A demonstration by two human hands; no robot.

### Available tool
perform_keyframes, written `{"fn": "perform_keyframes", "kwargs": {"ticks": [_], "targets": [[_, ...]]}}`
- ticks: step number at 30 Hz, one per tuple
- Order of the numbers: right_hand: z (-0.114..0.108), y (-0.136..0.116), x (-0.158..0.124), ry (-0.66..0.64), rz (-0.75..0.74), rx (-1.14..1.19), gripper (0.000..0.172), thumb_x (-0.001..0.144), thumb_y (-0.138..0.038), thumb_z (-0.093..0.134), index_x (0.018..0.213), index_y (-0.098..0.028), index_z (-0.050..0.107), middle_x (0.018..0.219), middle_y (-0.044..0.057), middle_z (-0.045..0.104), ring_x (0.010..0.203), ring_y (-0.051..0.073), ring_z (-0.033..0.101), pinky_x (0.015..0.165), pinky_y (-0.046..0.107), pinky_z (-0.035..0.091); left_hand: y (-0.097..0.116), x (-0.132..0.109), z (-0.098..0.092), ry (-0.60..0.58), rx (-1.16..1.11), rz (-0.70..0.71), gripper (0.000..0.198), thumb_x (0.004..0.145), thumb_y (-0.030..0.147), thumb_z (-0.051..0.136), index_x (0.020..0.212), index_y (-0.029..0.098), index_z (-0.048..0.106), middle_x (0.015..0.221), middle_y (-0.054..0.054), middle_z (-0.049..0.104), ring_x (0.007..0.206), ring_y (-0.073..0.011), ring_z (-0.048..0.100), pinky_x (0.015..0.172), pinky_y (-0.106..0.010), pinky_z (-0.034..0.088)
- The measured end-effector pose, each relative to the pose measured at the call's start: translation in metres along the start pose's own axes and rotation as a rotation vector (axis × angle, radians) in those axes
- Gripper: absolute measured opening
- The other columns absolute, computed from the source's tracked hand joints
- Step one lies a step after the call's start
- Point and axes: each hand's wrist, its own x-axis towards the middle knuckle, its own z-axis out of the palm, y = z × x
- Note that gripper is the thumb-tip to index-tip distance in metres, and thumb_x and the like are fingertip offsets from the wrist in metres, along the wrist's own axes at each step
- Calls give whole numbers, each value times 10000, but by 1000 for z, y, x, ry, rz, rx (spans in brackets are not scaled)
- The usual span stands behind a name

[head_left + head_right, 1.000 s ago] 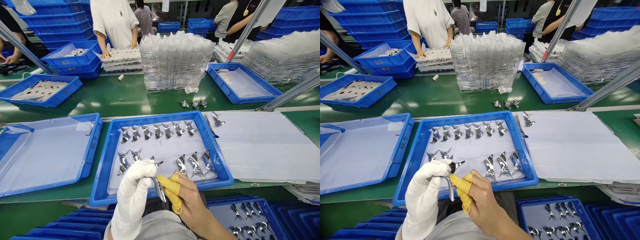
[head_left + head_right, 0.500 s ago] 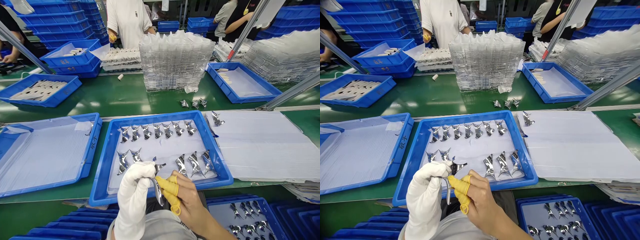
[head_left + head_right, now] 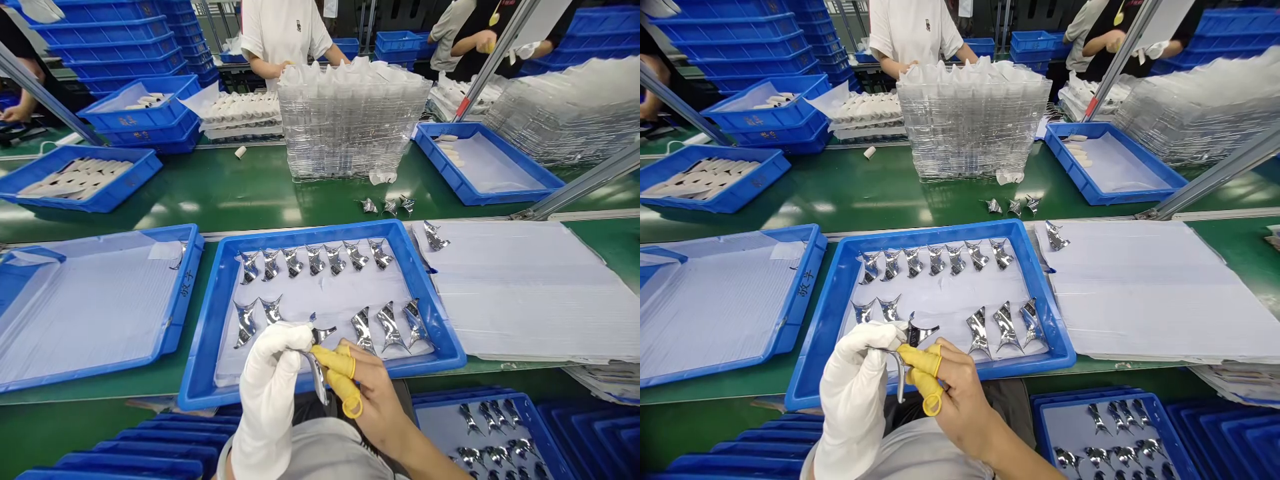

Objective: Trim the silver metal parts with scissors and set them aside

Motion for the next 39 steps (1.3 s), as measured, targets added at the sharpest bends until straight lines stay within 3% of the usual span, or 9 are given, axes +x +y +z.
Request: {"fn": "perform_keyframes", "kwargs": {"ticks": [7,12,21,31,39], "targets": [[-5,2,-3,-53,-163,-136,257,1008,-111,485,945,-205,716,697,19,604,650,177,446,596,312,381,1,0,-3,-21,-1,-1,155,984,199,613,1080,250,723,998,-8,719,978,-162,674,943,-292,560],[-6,2,-3,-55,-202,-181,287,999,-98,478,1040,-221,734,721,37,654,638,186,454,584,323,391,4,0,-2,-21,-12,15,155,978,187,612,1060,248,729,990,-16,711,960,-169,668,930,-302,562],[2,3,-2,26,-179,-191,308,956,-34,471,811,-225,665,679,8,571,653,179,451,583,296,364,2,-4,1,5,-26,-15,156,982,188,612,1071,247,725,999,-14,722,972,-162,672,944,-292,560],[-1,0,-3,2,-150,-180,343,1011,-113,453,757,-219,656,641,3,526,638,178,425,581,310,351,-3,-6,0,33,-45,-72,134,965,220,646,1050,242,747,968,-30,725,933,-182,683,897,-314,573],[3,0,-3,35,-110,-226,329,960,-61,464,721,-219,625,629,-11,498,632,171,405,576,300,341,-2,-7,1,46,-20,-91,140,971,211,636,1051,243,747,1007,-32,719,968,-179,672,914,-307,565]]}}
